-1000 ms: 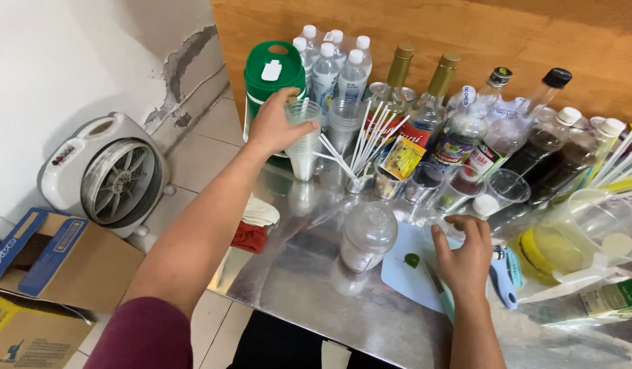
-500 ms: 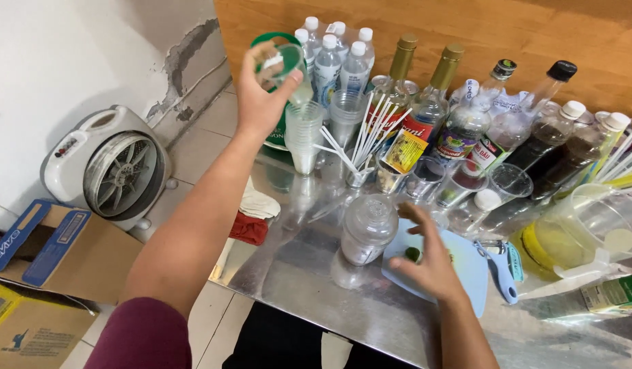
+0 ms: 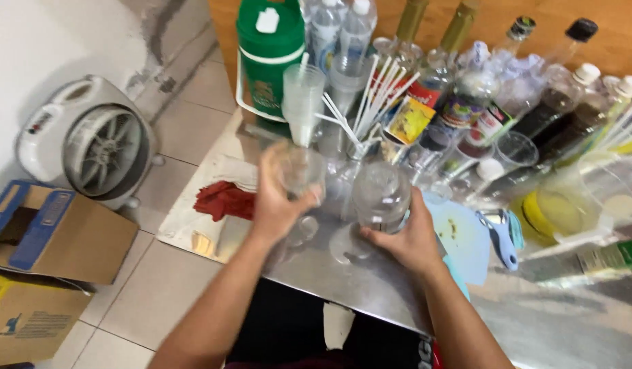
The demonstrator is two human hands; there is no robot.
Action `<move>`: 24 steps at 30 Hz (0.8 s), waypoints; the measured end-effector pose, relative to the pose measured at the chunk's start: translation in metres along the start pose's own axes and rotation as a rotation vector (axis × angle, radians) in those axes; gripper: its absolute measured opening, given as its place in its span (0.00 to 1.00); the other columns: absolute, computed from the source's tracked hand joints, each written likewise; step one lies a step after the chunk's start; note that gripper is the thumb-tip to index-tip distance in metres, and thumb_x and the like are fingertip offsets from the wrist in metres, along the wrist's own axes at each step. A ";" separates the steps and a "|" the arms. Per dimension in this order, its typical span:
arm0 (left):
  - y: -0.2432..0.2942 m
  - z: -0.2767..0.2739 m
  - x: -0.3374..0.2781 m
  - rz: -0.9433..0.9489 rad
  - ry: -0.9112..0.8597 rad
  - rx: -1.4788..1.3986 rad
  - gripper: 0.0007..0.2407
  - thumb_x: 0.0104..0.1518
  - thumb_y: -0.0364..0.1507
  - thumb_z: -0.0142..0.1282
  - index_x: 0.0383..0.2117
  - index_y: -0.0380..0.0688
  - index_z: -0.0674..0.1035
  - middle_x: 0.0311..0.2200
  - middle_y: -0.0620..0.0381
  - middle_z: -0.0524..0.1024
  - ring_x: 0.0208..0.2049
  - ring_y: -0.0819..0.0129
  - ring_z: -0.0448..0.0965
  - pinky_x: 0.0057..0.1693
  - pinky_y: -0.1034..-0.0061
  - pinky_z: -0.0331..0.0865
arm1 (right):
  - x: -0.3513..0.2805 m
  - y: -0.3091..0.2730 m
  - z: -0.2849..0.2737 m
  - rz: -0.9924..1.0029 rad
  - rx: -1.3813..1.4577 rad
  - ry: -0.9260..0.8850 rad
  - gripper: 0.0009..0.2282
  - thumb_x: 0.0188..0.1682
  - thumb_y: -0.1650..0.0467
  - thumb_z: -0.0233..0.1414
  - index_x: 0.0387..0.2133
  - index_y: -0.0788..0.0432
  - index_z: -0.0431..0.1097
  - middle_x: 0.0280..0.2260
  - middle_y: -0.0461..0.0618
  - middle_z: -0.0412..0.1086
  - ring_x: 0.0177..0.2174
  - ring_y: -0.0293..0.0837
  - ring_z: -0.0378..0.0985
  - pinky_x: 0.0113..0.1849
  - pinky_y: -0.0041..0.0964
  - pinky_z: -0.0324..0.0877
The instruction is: The person pours a purple liquid from a carton into a plastic cup, adds ice from a cooler, shakes the cup with a lid, pours a yellow liquid, adds more ice, shakes again, and finally pours a red liquid into the cup. The person handles a plastic cup, a carton, a cooler, and several bottles.
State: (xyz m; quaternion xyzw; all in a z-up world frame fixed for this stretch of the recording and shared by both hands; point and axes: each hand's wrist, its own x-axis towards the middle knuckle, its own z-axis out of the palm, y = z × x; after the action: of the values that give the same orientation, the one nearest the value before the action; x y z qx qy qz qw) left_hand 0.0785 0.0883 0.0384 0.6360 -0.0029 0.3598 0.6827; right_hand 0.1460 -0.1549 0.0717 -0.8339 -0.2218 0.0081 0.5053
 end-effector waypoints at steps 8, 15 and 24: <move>-0.012 0.033 -0.077 -0.368 -0.233 0.170 0.45 0.34 0.20 0.67 0.67 0.45 0.57 0.55 0.46 0.74 0.61 0.51 0.71 0.66 0.58 0.65 | -0.018 0.005 -0.035 -0.316 -0.144 0.233 0.43 0.23 0.69 0.75 0.58 0.61 0.63 0.49 0.62 0.66 0.49 0.61 0.70 0.51 0.51 0.65; 0.016 0.042 -0.071 -0.487 -0.276 0.345 0.47 0.36 0.28 0.71 0.68 0.57 0.55 0.63 0.43 0.68 0.65 0.39 0.65 0.68 0.49 0.61 | -0.039 0.006 -0.051 -0.195 -0.074 0.242 0.44 0.27 0.73 0.74 0.60 0.64 0.58 0.54 0.62 0.63 0.56 0.60 0.66 0.55 0.60 0.61; 0.021 0.039 -0.071 -0.397 -0.278 0.317 0.45 0.39 0.28 0.73 0.68 0.51 0.57 0.59 0.40 0.71 0.63 0.38 0.67 0.68 0.49 0.60 | 0.001 -0.015 -0.017 -0.083 0.014 0.138 0.44 0.29 0.72 0.74 0.60 0.66 0.54 0.55 0.69 0.63 0.57 0.69 0.67 0.56 0.68 0.63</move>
State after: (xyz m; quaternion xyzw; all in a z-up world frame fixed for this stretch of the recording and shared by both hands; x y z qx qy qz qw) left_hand 0.0334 0.0184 0.0317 0.7661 0.0841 0.1245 0.6250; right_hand 0.1452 -0.1624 0.0929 -0.8192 -0.2205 -0.0689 0.5249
